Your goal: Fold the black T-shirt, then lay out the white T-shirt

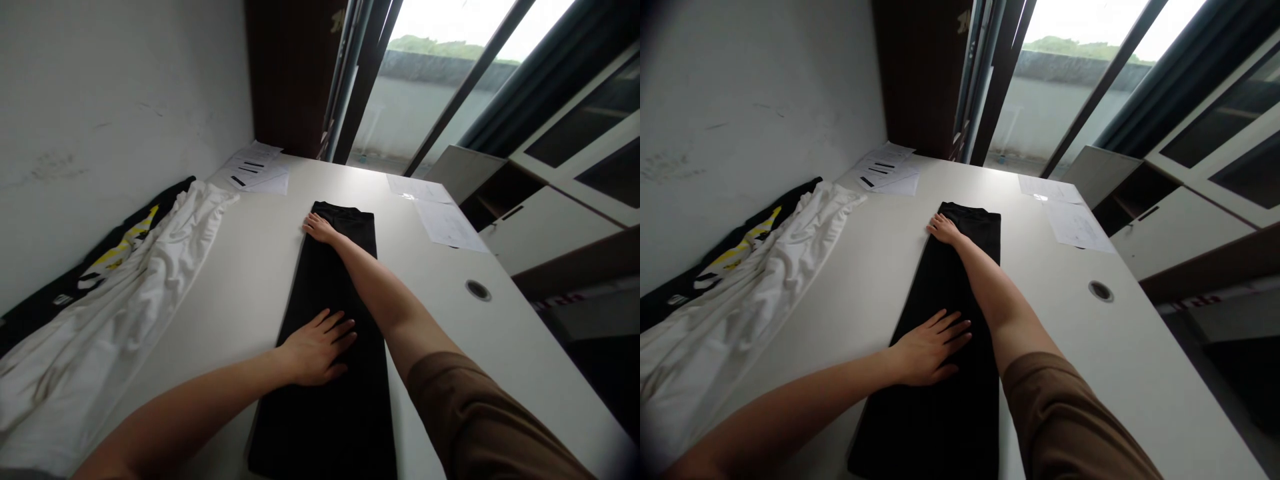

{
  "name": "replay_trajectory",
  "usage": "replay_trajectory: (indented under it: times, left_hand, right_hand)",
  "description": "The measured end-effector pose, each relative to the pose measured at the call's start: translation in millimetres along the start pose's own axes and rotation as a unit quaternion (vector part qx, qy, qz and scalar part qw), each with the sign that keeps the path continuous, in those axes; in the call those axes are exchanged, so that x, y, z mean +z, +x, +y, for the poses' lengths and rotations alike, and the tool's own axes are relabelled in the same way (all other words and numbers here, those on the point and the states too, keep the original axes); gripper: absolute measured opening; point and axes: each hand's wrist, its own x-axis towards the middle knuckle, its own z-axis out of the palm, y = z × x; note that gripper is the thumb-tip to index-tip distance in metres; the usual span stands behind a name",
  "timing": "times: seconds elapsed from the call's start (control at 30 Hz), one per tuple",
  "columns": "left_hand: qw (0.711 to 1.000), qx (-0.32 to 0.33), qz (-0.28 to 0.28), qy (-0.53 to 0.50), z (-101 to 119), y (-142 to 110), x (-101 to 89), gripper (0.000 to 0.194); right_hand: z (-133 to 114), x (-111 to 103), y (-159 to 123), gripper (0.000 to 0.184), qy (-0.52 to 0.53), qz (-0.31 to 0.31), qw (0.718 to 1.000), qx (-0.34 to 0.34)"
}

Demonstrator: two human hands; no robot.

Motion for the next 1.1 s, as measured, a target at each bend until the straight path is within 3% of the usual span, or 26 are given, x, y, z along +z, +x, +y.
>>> replay_trajectory:
  times: [0.13, 0.27, 0.4, 0.53, 0.7, 0.8, 0.87, 1.0, 1.1]
  left_hand:
    - [1.0, 0.006, -0.001, 0.0, -2, 1, -2.1, 0.066]
    - [0.999, 0.052, -0.012, -0.01, 2, -1, -6.6, 0.06]
    - [0.993, 0.108, -0.04, -0.007, 22, -6, -7.8, 0.062]
    - [0.992, 0.112, -0.055, -0.009, 43, -14, -7.2, 0.068]
    - [0.986, 0.136, -0.083, -0.046, 52, -29, -17.8, 0.067]
    - [0.98, 0.151, -0.09, -0.091, 36, -37, -29.1, 0.062]
    - [0.986, 0.118, -0.057, -0.104, 12, -39, -34.4, 0.055]
    - [0.997, -0.056, 0.055, -0.02, -46, -37, -32.9, 0.049]
    - [0.989, -0.131, 0.035, 0.051, -68, -40, -23.0, 0.062]
  right_hand:
    - [-14, 6, -10, 0.067, -0.022, 0.001, 1.0, -0.001]
    - [-30, 8, -40, 0.071, -0.03, 0.018, 0.997, -0.068]
    - [-47, 7, -87, 0.069, -0.024, 0.007, 0.986, -0.166]
    - [-73, 7, -138, 0.062, 0.0, -0.018, 0.967, -0.253]
    - [-100, -1, -197, 0.06, 0.049, -0.036, 0.941, -0.333]
    - [-92, -8, -229, 0.056, 0.089, -0.005, 0.952, -0.293]
    - [-75, -11, -251, 0.052, 0.115, 0.035, 0.965, -0.234]
    - [-37, -12, -294, 0.051, 0.15, 0.11, 0.979, -0.08]
    - [-25, -10, -318, 0.051, 0.163, 0.115, 0.98, -0.026]
